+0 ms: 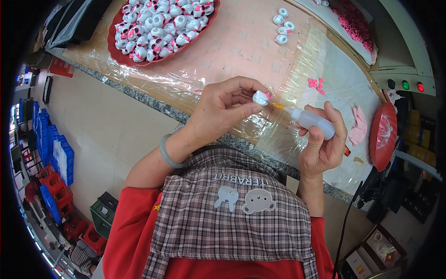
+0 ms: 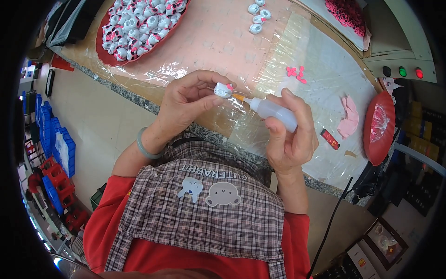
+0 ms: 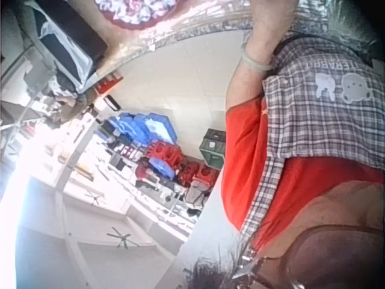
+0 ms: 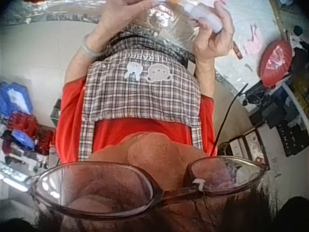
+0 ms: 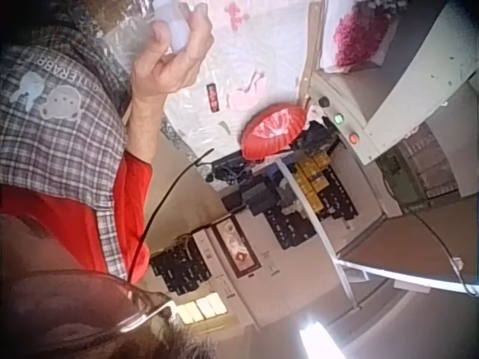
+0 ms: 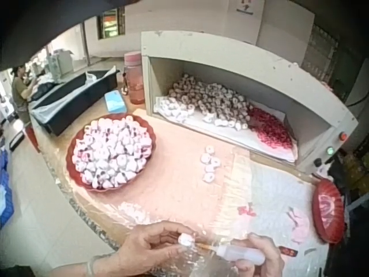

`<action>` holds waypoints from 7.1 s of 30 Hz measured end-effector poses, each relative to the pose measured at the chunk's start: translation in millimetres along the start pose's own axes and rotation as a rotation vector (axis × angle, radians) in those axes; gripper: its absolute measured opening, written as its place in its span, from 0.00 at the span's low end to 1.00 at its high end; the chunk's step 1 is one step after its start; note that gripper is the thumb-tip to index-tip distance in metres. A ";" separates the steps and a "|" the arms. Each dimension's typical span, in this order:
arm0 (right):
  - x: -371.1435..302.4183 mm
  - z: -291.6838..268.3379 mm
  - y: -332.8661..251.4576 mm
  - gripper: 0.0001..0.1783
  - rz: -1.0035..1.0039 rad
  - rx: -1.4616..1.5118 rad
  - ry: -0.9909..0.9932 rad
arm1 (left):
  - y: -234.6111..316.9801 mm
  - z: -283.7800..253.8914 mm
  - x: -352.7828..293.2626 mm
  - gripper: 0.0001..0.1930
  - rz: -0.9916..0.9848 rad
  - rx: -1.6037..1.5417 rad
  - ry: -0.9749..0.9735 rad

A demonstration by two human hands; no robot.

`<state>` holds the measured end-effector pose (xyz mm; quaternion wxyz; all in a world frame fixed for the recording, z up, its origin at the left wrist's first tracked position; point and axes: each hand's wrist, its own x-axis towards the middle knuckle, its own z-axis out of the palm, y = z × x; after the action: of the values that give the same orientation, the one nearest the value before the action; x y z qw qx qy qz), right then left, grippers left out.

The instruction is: The person picks up a white plastic head and applies glue from a squeeze bottle to its side. They then press a small pink bow onto the glued area and place the completed head into a red tray.

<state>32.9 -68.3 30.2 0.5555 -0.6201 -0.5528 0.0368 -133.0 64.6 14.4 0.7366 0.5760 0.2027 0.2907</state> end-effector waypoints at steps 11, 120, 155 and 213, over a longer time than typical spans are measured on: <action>3.2 0.4 -2.9 0.22 0.052 0.043 -0.054 | -2.5 0.5 1.1 0.13 -0.005 0.003 0.006; 56.1 -43.0 73.2 0.13 0.325 -0.608 -0.286 | -11.5 -6.3 6.8 0.16 -0.173 -0.253 -0.128; 21.8 0.9 1.0 0.10 0.805 0.603 -0.384 | -3.5 8.2 -3.4 0.14 -0.094 0.112 -0.123; 44.2 122.2 80.3 0.14 -0.377 -0.162 -0.722 | -16.1 -50.9 -13.2 0.11 0.312 0.431 0.430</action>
<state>21.1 61.3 -49.7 0.2726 -0.4968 -0.8171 0.1059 -172.0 90.3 -14.6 0.4853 0.6680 0.3196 0.4649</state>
